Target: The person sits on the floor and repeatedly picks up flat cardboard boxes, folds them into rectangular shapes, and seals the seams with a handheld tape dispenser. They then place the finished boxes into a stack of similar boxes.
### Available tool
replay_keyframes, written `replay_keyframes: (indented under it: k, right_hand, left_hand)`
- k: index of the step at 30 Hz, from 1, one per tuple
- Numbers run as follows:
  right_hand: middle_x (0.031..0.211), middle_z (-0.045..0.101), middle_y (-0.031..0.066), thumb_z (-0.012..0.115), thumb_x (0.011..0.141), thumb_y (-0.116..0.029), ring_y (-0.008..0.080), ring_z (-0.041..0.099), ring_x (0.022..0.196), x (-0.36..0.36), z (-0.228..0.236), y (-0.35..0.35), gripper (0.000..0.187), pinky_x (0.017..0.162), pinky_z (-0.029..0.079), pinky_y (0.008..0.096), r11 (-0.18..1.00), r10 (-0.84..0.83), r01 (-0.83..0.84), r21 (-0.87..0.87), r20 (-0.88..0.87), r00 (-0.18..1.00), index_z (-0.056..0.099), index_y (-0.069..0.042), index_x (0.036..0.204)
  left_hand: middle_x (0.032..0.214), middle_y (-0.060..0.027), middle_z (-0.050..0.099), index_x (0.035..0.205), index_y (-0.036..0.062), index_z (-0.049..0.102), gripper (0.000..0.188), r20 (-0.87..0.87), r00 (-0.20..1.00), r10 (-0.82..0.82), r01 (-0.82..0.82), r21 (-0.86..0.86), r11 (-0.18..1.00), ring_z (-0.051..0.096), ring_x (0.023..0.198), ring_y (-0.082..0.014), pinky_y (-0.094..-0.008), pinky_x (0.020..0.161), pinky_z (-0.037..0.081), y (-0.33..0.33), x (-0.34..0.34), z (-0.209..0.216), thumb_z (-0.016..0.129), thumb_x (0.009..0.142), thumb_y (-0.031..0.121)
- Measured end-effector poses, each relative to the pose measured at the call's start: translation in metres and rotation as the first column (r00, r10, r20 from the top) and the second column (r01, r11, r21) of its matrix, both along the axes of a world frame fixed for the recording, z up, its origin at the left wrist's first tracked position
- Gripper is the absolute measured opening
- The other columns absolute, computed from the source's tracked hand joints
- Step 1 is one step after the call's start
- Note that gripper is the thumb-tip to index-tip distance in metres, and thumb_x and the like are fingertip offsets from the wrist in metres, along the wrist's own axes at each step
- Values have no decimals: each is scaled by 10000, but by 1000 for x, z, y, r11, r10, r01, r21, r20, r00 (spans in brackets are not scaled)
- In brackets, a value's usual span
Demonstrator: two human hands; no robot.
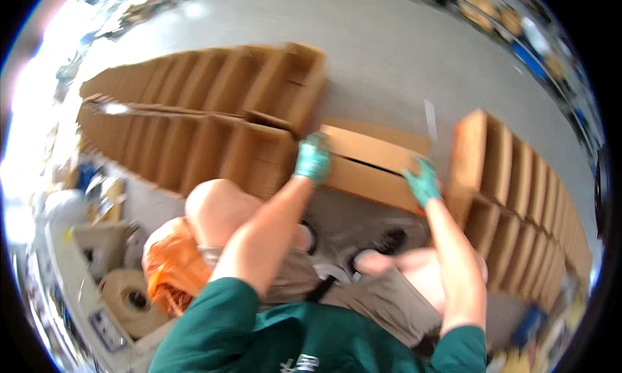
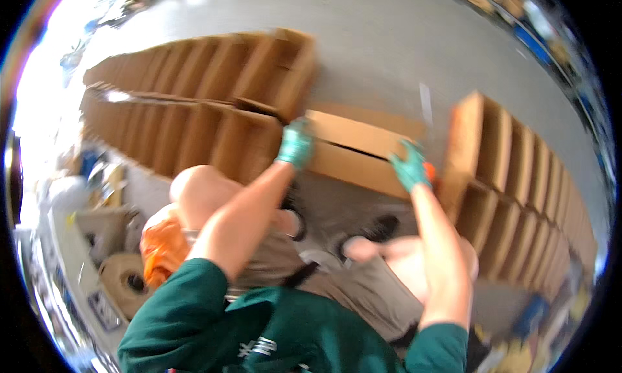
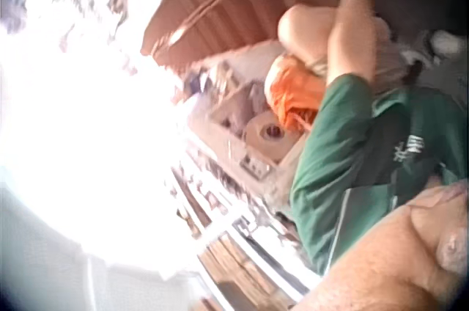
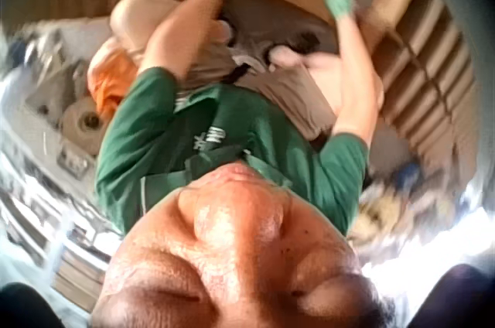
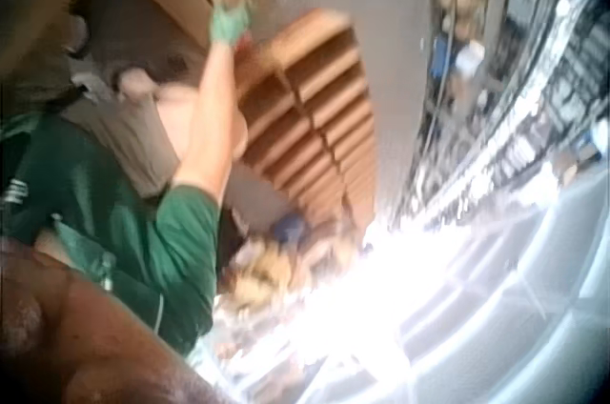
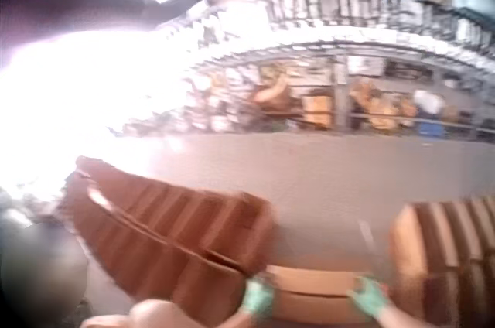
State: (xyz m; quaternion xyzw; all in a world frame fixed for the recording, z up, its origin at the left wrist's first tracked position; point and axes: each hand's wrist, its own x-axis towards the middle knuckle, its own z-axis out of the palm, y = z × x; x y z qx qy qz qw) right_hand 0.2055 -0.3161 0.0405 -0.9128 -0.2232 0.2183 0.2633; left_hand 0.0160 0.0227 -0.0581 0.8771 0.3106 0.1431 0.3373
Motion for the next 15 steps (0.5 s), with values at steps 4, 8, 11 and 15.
replay_keyframes:
  k: [4, 8, 11, 15]
  right_hand:
    - [1563, 370, 227, 755, 874, -151, 358, 358, 1450, 5, -24, 24, 611, 1207, 295, 438, 975, 22, -29, 221, 35, 999, 511, -32, 1422]
    - [1618, 263, 241, 750, 891, -132, 353, 259, 1506, 17, -59, -10, 721, 1224, 250, 434, 968, -43, 2, 249, 160, 986, 398, -66, 1517]
    - [1613, 263, 255, 775, 875, -153, 367, 245, 1508, 26, -71, 5, 813, 1226, 241, 441, 972, 15, -27, 235, 50, 999, 334, -77, 1553]
    - [1596, 283, 253, 806, 846, -166, 378, 271, 1489, 38, -68, 5, 823, 1213, 269, 452, 985, 77, -97, 145, 140, 987, 357, -70, 1529]
  left_hand:
    - [1079, -78, 561, 1204, 77, 574, 221, 124, 990, 68, -54, -112, 992, 552, 974, -269, -385, 867, 478, -2, 13, -15, 500, 997, 98]
    - [1492, -258, 435, 1529, 67, 337, 538, -29, 999, 36, -44, -371, 927, 440, 1380, -415, -451, 1146, 378, -33, 24, 56, 508, 1040, 213]
    - [1531, -242, 392, 1553, 75, 291, 580, -97, 989, 115, -148, -500, 853, 398, 1411, -418, -464, 1168, 344, -29, 20, 64, 501, 1047, 266]
    - [1551, -235, 376, 1544, 40, 293, 585, -112, 987, 114, -157, -569, 807, 397, 1420, -398, -448, 1169, 343, -34, 23, 77, 493, 1054, 289]
